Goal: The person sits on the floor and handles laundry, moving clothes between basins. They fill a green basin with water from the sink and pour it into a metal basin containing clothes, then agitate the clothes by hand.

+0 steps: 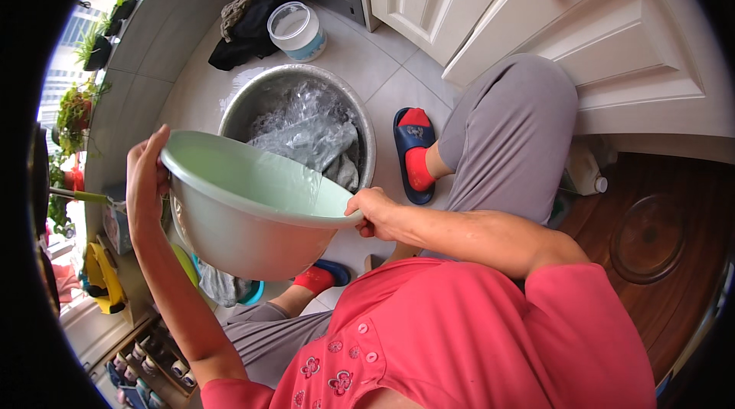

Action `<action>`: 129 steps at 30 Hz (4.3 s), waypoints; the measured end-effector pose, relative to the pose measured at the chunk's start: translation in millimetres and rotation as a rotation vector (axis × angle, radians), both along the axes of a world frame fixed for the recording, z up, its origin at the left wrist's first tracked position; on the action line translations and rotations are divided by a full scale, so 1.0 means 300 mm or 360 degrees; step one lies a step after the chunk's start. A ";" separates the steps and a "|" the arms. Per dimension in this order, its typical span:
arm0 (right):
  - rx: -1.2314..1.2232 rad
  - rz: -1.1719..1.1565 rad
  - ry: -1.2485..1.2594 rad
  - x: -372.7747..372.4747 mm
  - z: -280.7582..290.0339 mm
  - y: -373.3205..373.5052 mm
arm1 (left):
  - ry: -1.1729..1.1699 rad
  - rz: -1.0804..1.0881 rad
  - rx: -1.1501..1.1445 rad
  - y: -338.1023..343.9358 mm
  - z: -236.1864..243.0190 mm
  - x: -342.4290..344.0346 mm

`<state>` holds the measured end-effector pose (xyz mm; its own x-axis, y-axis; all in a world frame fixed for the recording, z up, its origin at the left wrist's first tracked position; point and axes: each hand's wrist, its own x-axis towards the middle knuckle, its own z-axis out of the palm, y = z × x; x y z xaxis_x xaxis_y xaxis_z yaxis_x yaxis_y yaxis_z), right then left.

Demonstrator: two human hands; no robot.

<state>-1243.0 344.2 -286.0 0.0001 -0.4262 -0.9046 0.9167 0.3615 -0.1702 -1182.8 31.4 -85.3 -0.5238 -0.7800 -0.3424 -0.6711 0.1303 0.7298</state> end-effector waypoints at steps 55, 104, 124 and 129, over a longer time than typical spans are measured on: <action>-0.0563 -0.0994 0.4268 -0.717 1.855 0.130 | 0.1331 0.0504 0.0318 0.168 -0.274 0.446; 0.2400 0.0815 0.3536 -1.418 2.240 0.700 | 0.1065 0.0543 0.0528 0.216 -0.327 0.528; 0.1637 -0.0197 0.3317 -1.349 2.227 0.704 | 0.1103 0.0566 0.0585 0.224 -0.334 0.523; 0.0832 -0.0244 0.2845 -1.353 2.120 0.650 | 0.1002 0.0542 0.0606 0.237 -0.299 0.496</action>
<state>-1649.0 539.3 350.0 -0.9814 -0.0456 0.1865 -0.1731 0.6300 -0.7570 -1033.9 102.4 -175.1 -0.4617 -0.8207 -0.3366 -0.0778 -0.3405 0.9370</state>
